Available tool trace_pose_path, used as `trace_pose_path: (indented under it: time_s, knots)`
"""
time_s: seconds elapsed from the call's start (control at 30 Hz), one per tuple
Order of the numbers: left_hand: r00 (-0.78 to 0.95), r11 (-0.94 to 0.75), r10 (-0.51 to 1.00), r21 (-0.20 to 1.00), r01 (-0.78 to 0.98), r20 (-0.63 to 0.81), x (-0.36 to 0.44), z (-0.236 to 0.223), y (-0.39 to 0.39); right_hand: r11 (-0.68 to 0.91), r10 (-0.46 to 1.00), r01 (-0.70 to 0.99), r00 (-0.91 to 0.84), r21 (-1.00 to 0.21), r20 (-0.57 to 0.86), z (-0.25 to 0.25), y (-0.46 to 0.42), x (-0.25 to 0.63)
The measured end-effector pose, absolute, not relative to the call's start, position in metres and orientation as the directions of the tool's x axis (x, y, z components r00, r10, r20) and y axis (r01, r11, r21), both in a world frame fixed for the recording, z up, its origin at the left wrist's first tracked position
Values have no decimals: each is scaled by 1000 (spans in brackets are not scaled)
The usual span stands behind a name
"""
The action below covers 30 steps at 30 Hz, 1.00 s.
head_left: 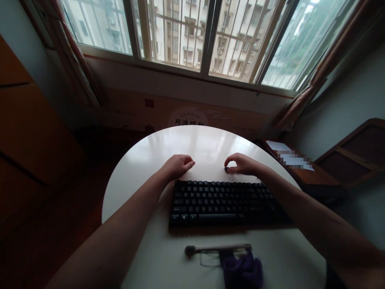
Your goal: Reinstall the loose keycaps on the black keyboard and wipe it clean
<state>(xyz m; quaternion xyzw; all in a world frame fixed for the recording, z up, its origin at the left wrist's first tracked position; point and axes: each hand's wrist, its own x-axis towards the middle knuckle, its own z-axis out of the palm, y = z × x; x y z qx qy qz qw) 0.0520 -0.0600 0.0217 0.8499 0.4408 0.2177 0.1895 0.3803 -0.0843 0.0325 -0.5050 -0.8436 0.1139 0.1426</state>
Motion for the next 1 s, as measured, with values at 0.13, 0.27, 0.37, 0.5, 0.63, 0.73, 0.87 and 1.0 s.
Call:
trace_pose_path:
  time_s: [0.13, 0.27, 0.37, 0.5, 0.63, 0.73, 0.87, 1.0]
  knots:
    - [520, -555, 824, 513, 655, 227, 50, 24, -58, 449, 892, 829, -439, -333, 108, 30, -83, 375]
    - [520, -560, 820, 518, 646, 238, 49, 25, -56, 437, 898, 830, -379, -348, 222, 45, -98, 370]
    - [526, -562, 818, 518, 645, 232, 50, 26, -58, 460, 877, 780, -321, -425, 358, 61, -131, 373]
    - [545, -568, 810, 516, 641, 214, 54, 30, -63, 516, 856, 673, -381, -530, 349, 64, -198, 384]
    - [570, -573, 801, 506, 645, 181, 60, 32, -67, 519, 854, 677, -436, -523, 283, 42, -256, 393]
    - [586, -576, 794, 508, 640, 162, 62, 30, -67, 496, 867, 686, -424, -532, 261, 26, -279, 392]
    - [581, -567, 800, 509, 648, 153, 63, 26, -66, 492, 871, 705, -398, -511, 288, 18, -287, 383]
    - [579, -568, 799, 521, 637, 162, 61, 24, -65, 498, 867, 722, -409, -480, 284, 18, -280, 378]
